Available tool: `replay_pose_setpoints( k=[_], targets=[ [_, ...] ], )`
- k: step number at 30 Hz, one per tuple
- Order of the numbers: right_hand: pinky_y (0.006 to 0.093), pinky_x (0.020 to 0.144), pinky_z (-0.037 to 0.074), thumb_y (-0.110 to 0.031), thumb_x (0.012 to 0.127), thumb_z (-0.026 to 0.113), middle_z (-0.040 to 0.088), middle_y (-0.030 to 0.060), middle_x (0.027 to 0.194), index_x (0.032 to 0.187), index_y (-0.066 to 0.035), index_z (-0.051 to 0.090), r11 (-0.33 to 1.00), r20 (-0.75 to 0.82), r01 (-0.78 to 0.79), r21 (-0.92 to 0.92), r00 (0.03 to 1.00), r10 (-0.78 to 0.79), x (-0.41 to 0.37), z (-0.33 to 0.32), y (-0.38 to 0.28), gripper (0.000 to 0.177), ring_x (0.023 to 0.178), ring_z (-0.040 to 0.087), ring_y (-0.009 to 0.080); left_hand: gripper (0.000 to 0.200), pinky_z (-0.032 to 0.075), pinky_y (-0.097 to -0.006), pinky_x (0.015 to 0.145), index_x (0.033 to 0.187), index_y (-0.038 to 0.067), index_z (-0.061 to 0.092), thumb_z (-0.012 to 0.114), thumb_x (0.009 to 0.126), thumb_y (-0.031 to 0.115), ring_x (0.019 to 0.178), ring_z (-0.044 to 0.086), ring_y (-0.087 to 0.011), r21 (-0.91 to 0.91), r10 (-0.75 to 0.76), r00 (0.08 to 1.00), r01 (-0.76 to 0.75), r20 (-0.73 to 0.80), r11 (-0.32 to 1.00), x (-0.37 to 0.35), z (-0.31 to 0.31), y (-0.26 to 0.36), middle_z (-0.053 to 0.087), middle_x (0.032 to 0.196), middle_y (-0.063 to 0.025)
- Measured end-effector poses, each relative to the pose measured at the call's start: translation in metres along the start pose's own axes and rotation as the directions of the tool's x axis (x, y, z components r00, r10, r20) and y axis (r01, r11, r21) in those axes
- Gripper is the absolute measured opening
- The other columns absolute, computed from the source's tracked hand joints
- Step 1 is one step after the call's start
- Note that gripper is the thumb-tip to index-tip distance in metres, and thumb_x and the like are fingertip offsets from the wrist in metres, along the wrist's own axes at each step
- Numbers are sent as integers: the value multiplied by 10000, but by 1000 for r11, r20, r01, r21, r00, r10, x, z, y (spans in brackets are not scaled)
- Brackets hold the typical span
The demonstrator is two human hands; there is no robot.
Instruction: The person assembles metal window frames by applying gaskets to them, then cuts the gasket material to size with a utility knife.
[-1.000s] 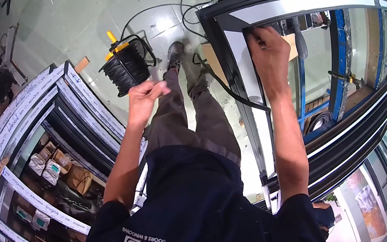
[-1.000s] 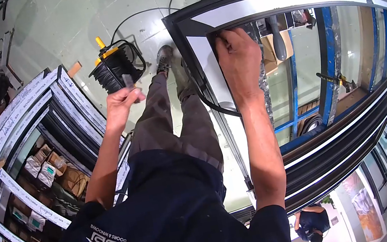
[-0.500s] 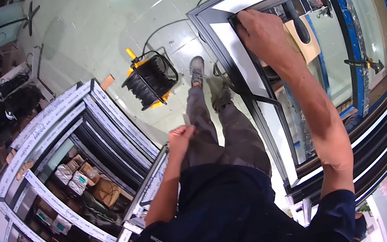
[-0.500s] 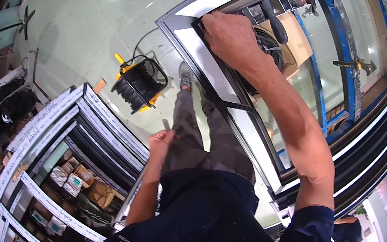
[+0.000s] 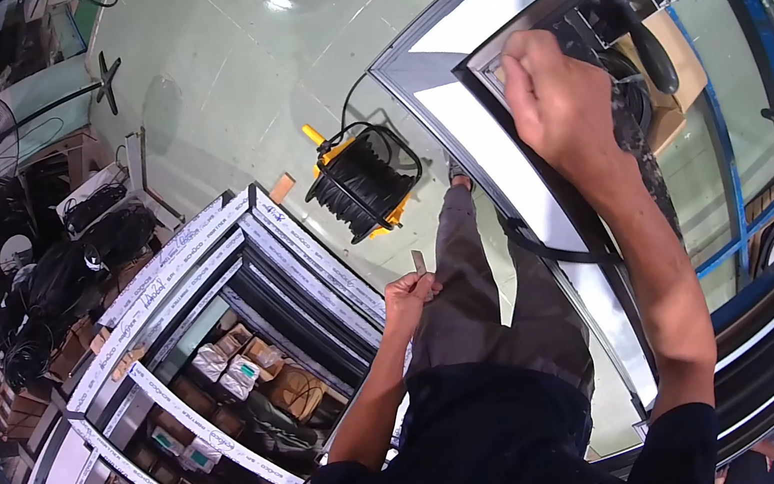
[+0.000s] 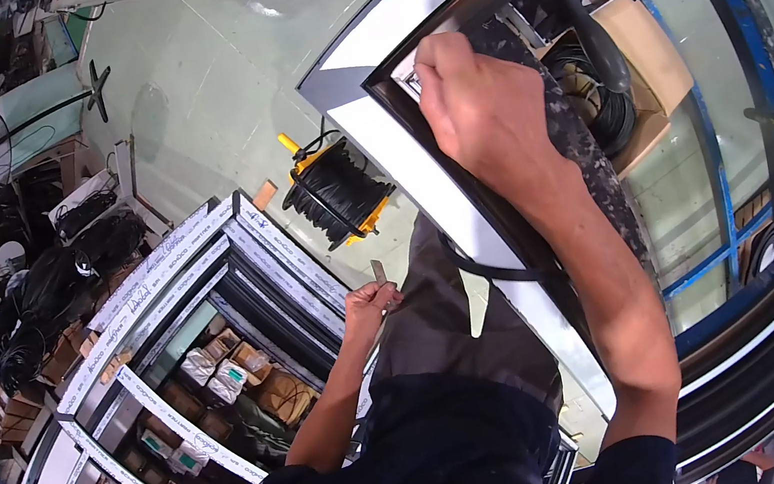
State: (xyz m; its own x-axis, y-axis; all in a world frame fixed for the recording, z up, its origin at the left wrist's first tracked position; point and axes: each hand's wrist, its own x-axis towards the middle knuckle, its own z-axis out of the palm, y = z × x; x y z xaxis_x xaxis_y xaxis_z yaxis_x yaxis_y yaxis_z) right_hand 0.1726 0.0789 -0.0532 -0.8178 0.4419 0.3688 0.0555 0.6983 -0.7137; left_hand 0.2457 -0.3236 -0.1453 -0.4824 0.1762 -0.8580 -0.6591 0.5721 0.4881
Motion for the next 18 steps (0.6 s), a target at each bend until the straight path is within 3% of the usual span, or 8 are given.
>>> replay_pose_setpoints(
  k=[1, 4, 5, 8, 9, 14, 16, 18],
  targets=[
    [382, 536, 480, -41, 913, 647, 636, 104, 694, 993, -46, 573, 998, -52, -63, 31, 997, 65, -2, 1, 1, 109, 586, 644, 307, 191, 521, -270, 693, 903, 9, 752, 646, 981, 147, 741, 652, -101, 8, 11, 1000, -11, 4, 1000, 4, -3, -3, 732, 806, -43],
    [374, 562, 501, -31, 919, 642, 642, 96, 691, 1038, -47, 602, 947, 5, -255, 193, 966, 259, -4, -5, 2, 127, 590, 648, 312, 219, 466, -229, 665, 869, 39, 749, 642, 997, 181, 695, 599, -54, -30, -37, 999, 37, 5, 999, 11, -2, 0, 712, 782, -3],
    [362, 602, 521, -5, 887, 662, 672, 94, 774, 1046, -52, 651, 925, 31, -269, 267, 962, 271, -4, -5, 4, 166, 656, 673, 297, 232, 465, -223, 667, 875, 43, 744, 619, 1010, 184, 700, 593, -48, -13, -37, 999, 37, -4, 999, 12, 2, 3, 699, 777, 12],
    [347, 637, 533, 14, 834, 687, 678, 82, 906, 1002, -58, 698, 985, 37, -40, 166, 999, 34, 3, -11, 7, 183, 741, 688, 274, 237, 465, -220, 667, 885, 43, 743, 602, 1019, 179, 706, 595, -51, 12, -64, 998, 64, 14, 998, 16, 9, 3, 700, 787, 14],
    [345, 653, 531, 50, 781, 697, 656, 71, 1003, 957, -42, 708, 982, 108, -99, 162, 991, 82, 3, -15, 4, 199, 788, 684, 263, 245, 475, -223, 679, 893, 38, 742, 590, 1025, 178, 719, 606, -56, 27, -79, 996, 78, 30, 997, 18, 11, 4, 707, 797, 7],
    [346, 688, 530, 92, 776, 685, 644, 97, 978, 966, -16, 696, 949, 82, -169, 265, 985, 152, 1, -16, 6, 219, 790, 667, 272, 251, 507, -249, 725, 965, 12, 746, 573, 1035, 179, 759, 639, -81, -2, -19, 998, 19, 63, 1000, 14, 28, 22, 732, 840, -26],
    [335, 705, 531, 88, 796, 682, 651, 111, 977, 974, -16, 698, 943, 51, -154, 295, 988, 146, -1, -21, 6, 207, 810, 670, 275, 244, 522, -265, 757, 997, -7, 740, 573, 1035, 166, 789, 660, -101, -2, 44, 995, -44, 86, 999, 4, 36, 54, 743, 864, -51],
    [340, 724, 532, 60, 814, 696, 657, 128, 977, 986, -9, 698, 911, 80, -243, 333, 970, 230, -7, -30, -3, 185, 831, 671, 283, 227, 537, -283, 796, 1031, -30, 728, 582, 1030, 144, 829, 685, -127, 46, 113, 988, -119, 105, 992, -7, 39, 97, 750, 888, -78]
  ],
)
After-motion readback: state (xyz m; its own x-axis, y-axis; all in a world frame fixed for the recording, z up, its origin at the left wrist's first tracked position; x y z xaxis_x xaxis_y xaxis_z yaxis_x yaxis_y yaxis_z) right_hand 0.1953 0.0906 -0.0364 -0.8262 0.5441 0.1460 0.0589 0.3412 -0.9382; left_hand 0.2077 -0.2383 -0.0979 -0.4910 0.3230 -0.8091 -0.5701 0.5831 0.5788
